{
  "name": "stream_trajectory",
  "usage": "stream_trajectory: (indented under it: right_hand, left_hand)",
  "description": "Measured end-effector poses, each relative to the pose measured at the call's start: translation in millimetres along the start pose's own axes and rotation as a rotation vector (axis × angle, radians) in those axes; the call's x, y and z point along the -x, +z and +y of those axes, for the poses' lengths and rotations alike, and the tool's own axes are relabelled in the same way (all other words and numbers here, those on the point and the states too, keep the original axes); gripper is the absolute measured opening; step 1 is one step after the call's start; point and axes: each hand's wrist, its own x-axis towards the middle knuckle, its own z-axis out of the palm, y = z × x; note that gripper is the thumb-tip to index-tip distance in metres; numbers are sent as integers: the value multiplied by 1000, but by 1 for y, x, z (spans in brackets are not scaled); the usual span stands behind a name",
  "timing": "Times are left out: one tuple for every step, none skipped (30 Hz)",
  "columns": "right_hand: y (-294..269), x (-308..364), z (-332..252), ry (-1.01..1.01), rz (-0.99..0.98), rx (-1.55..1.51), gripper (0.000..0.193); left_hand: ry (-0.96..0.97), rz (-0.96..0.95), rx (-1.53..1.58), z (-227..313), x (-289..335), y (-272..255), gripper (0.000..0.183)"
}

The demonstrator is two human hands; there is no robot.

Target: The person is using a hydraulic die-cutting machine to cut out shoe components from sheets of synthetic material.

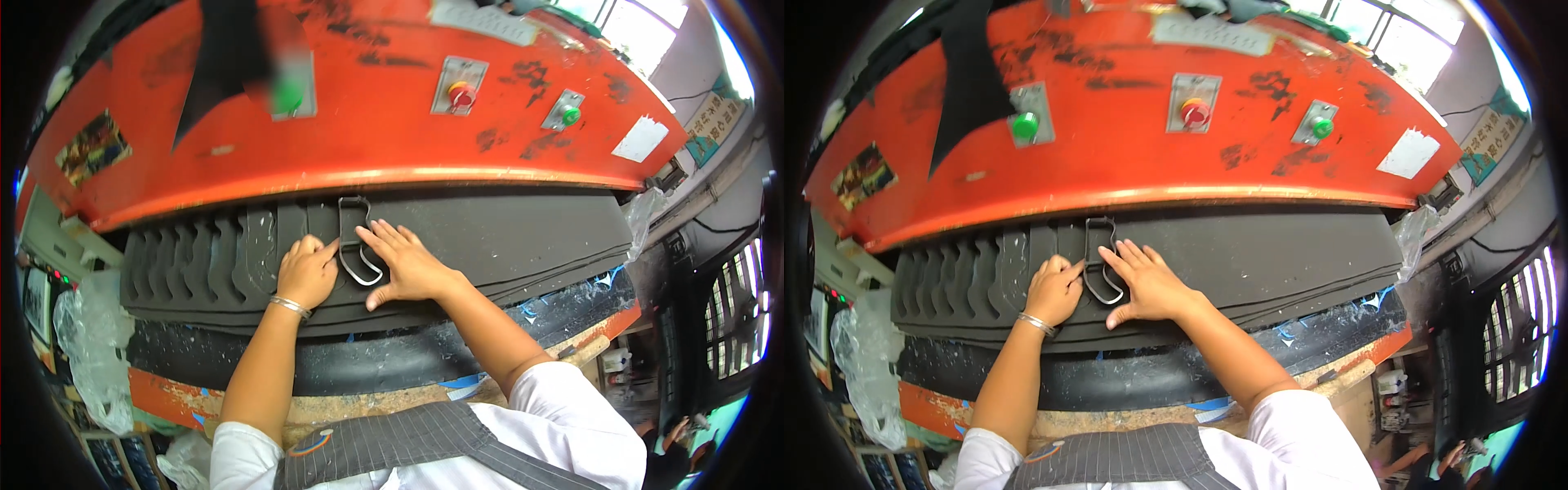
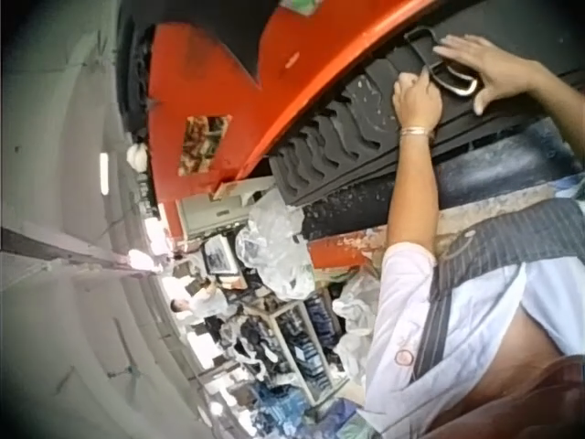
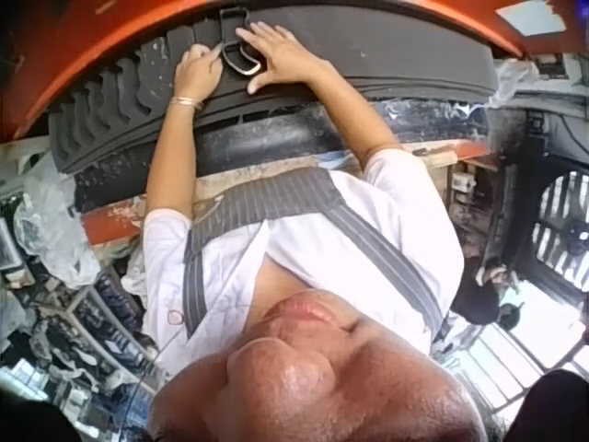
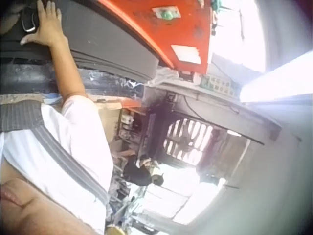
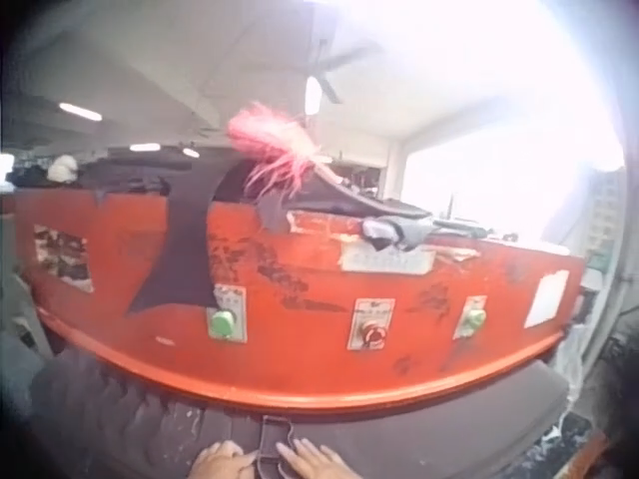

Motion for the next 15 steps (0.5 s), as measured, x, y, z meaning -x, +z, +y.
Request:
stream_trajectory:
  right_hand:
    - [-17,4,-5,-41,101,-273,110]
    - [-40,13,-9,-81,348,-589,108]
    - [-45,28,0,29,687,-798,101]
    - [-60,43,10,2,702,-804,101]
    - [-95,51,21,-105,1173,-633,71]
    - [-140,72,32,-172,1607,-419,50]
    - [-182,85,44,-59,1783,-259,53]
    - [-215,91,48,29,1907,-197,54]
    - [-239,93,63,135,1974,45,56]
    - [-251,95,91,242,1974,352,54]
    - [-251,84,113,357,1913,471,53]
    - [-245,72,130,472,1835,575,52]
    - [-251,74,135,264,1830,474,49]
    - [-248,71,140,250,1829,456,49]
    - [-239,66,122,258,1814,381,48]
  left_hand:
    - [-20,-48,110,-7,5,-7,35]
    - [-40,-95,217,-12,9,-15,36]
    - [-113,-62,272,-12,14,-21,39]
    - [-138,54,316,-4,18,-28,32]
    - [-119,176,351,15,7,-43,26]
    - [-124,267,411,53,-2,-64,22]
    - [37,486,289,83,-15,-90,15]
    - [159,663,201,105,-27,-115,11]
    - [228,760,148,119,-38,-131,9]
    - [294,850,99,126,-47,-139,9]
    - [303,755,-2,120,-61,-137,13]
    - [299,651,-109,110,-72,-133,17]
    - [304,604,-364,110,-80,-133,24]
    - [250,529,-308,111,-75,-134,23]
    - [215,496,-237,110,-70,-139,24]
